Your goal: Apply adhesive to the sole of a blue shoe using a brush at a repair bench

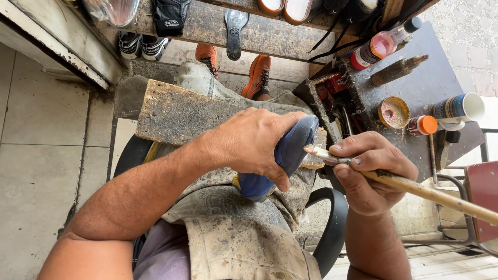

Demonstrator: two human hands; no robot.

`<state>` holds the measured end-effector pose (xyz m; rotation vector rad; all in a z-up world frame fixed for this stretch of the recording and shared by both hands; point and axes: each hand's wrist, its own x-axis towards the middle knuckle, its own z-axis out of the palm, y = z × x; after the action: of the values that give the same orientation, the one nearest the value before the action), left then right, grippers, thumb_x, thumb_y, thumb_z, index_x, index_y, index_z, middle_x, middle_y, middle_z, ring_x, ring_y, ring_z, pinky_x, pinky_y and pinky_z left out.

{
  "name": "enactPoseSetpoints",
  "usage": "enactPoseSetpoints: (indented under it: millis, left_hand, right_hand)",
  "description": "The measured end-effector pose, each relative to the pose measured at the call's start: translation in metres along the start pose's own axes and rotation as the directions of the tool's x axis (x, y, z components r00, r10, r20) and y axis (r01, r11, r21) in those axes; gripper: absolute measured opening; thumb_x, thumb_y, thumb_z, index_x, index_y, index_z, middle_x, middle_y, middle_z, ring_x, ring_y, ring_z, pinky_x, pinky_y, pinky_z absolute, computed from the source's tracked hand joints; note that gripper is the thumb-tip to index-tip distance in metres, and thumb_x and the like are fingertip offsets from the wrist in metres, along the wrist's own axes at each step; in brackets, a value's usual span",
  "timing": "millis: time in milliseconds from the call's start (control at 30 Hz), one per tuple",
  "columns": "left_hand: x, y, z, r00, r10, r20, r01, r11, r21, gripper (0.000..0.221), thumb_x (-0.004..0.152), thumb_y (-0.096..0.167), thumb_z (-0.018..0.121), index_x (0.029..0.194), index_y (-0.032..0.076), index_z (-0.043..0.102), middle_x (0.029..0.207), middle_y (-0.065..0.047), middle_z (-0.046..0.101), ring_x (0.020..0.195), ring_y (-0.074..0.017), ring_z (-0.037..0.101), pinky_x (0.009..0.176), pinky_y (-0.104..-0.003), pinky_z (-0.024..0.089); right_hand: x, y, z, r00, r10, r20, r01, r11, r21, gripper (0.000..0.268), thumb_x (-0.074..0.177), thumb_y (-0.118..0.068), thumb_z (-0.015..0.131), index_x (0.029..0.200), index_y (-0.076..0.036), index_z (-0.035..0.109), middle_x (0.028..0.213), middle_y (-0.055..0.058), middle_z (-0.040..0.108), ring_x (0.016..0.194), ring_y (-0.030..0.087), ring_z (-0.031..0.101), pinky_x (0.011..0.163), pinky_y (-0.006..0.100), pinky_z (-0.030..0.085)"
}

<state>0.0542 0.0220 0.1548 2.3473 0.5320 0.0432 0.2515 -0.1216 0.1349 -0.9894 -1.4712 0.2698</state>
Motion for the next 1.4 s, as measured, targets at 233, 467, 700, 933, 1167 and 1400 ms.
enactPoseSetpoints:
  millis: [233,467,700,933,1167,1400]
  left_hand:
    - [-0.004,-0.002,-0.010,1.000,0.002,0.007,-0.001,0.995,-0.103,0.111,0.041,0.053,0.095,0.138,0.022,0.052,0.111,-0.007,0.076,0.103,-0.0327,0.069,0.079,-0.044,0.051]
    - [-0.010,-0.007,0.013,0.966,0.163,-0.202,-0.157,0.986,0.047,0.124,0.048,0.054,0.105,0.146,0.010,0.043,0.118,-0.015,0.074,0.104,-0.0379,0.070,0.080,-0.059,0.053]
    - [-0.017,-0.012,0.034,0.844,0.318,-0.432,-0.224,0.941,0.255,0.121,0.050,0.056,0.101,0.147,0.010,0.046,0.125,-0.010,0.072,0.102,-0.0357,0.068,0.072,-0.055,0.057]
    - [-0.018,-0.012,0.041,0.673,0.493,-0.551,-0.287,0.861,0.420,0.074,0.083,0.035,0.088,0.141,0.004,0.053,0.132,-0.013,0.069,0.097,-0.0340,0.068,0.082,-0.046,0.058]
    - [-0.020,-0.018,0.045,0.664,0.528,-0.530,-0.300,0.837,0.458,0.052,0.097,0.028,0.073,0.140,0.005,0.056,0.136,-0.015,0.066,0.114,-0.0373,0.069,0.099,-0.047,0.059]
    - [-0.020,-0.022,0.046,0.741,0.474,-0.476,-0.225,0.843,0.489,0.071,0.086,0.034,0.086,0.144,0.011,0.054,0.135,-0.009,0.065,0.104,-0.0330,0.067,0.085,-0.044,0.059]
  right_hand:
    - [0.001,-0.005,0.000,0.982,-0.063,0.176,0.054,0.997,0.053,0.016,0.081,-0.007,0.076,0.087,-0.009,0.060,0.090,0.018,0.071,0.077,0.022,0.076,0.073,0.029,0.067]
    - [-0.009,-0.006,0.008,0.993,0.097,-0.069,-0.087,0.986,0.143,0.023,0.083,-0.011,0.077,0.096,-0.011,0.057,0.087,0.018,0.069,0.077,0.023,0.073,0.068,0.025,0.062]
    - [-0.010,-0.005,0.017,0.968,0.131,-0.213,-0.064,0.953,0.295,0.023,0.089,-0.006,0.071,0.105,-0.006,0.055,0.088,0.021,0.062,0.079,0.023,0.068,0.052,0.029,0.066]
    - [-0.020,-0.001,0.020,0.931,0.271,-0.244,-0.143,0.888,0.437,0.021,0.092,-0.005,0.072,0.107,-0.006,0.058,0.094,0.022,0.066,0.071,0.023,0.070,0.059,0.026,0.066]
    - [-0.026,0.023,0.013,0.926,0.291,-0.241,-0.168,0.888,0.428,0.020,0.095,0.000,0.069,0.107,-0.007,0.055,0.099,0.023,0.065,0.071,0.026,0.068,0.063,0.027,0.063]
    - [-0.027,0.014,0.008,0.965,0.208,-0.157,-0.135,0.914,0.382,0.022,0.091,-0.001,0.070,0.106,-0.008,0.055,0.099,0.024,0.064,0.087,0.025,0.071,0.072,0.030,0.069]
